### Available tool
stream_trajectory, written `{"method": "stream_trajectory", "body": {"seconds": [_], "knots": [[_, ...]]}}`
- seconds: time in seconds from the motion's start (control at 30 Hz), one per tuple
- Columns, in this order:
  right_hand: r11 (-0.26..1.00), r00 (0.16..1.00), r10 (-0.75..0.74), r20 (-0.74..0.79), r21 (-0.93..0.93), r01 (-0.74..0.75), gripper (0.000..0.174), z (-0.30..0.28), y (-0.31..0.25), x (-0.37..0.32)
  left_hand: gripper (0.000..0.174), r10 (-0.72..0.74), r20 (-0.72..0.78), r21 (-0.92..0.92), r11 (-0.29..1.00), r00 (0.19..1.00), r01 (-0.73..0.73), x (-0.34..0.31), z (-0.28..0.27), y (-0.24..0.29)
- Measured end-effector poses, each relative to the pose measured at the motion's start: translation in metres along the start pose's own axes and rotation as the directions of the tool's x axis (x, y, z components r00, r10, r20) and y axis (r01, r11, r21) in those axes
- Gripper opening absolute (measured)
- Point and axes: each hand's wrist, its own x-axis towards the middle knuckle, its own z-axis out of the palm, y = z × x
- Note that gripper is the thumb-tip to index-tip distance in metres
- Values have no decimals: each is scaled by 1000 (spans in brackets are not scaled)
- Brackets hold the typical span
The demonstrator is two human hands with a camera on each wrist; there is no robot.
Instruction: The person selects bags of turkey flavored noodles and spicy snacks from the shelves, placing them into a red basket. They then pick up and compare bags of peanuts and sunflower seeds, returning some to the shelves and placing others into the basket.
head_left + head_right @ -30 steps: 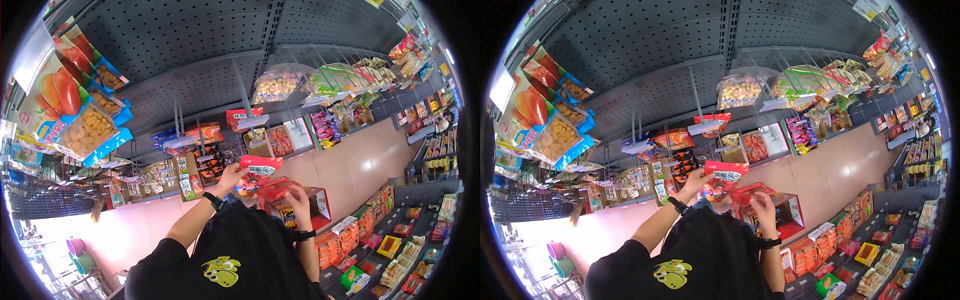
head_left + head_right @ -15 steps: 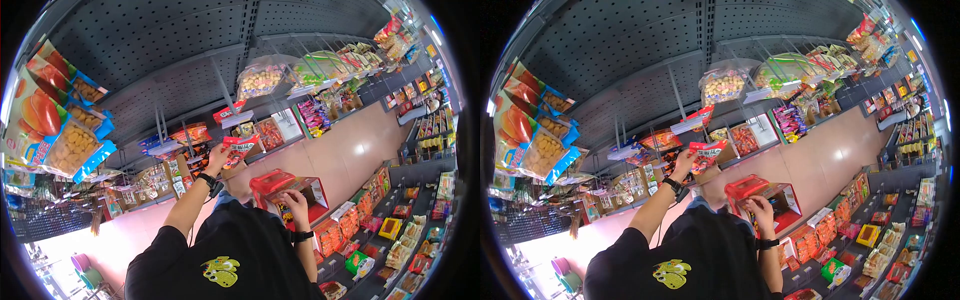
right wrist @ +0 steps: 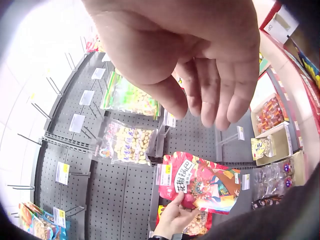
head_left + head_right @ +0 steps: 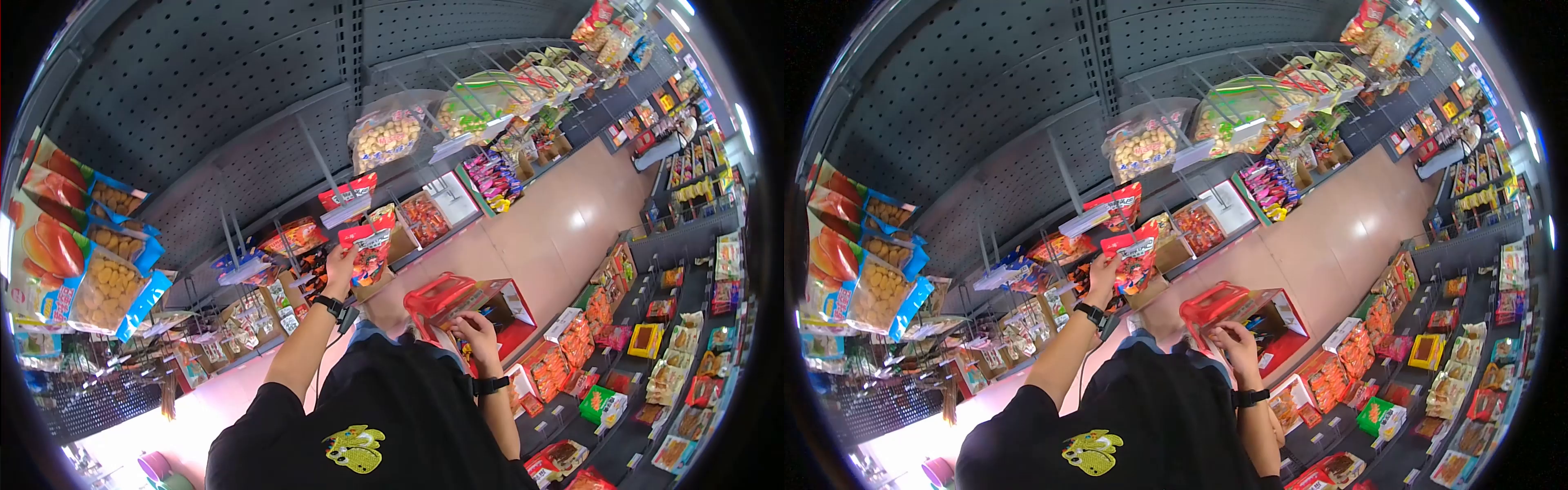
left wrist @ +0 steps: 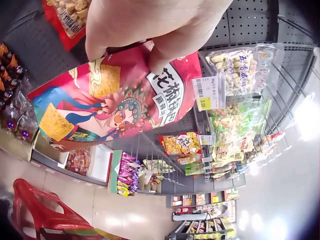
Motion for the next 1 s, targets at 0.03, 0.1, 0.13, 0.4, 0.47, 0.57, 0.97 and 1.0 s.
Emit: {"method": "stream_trajectory", "body": {"seconds": [0.03, 0.1, 0.13, 0.4, 0.47, 0.57, 0.97, 1.0], "knots": [[1000, 1000, 3, 5, -1, -3, 21, -1, 2, 1, 10, -19, -2, -76, 997, 1000, 18, 1, 0, -2], [1000, 1000, 9, 11, -9, -9, 22, -5, 4, 1, 10, -12, -11, -56, 998, 1000, 12, 6, 1, -4], [1000, 999, 20, 25, -23, -19, 24, -6, 5, 1, 12, -27, -52, -48, 999, 998, 24, 10, 0, -4], [974, 975, 214, -63, -54, -218, 20, -50, 48, -7, 18, -49, -237, -40, 998, 970, 41, 72, 9, -16], [952, 949, 306, -73, 48, -303, 19, -74, 81, -6, 18, -72, -211, -77, 995, 975, 57, 91, 2, -30], [924, 917, 380, -124, 103, -369, 16, -112, 129, -5, 16, -248, -142, -202, 955, 958, 217, 64, 12, -13], [875, 836, 353, -421, -168, -454, 42, -148, 191, 36, 9, -815, 187, 575, 544, 549, 611, -104, -162, -99], [870, 886, 146, -440, -370, -327, 41, -146, 202, 47, 13, -736, 358, 770, 581, 574, 265, -116, -175, -94]]}}
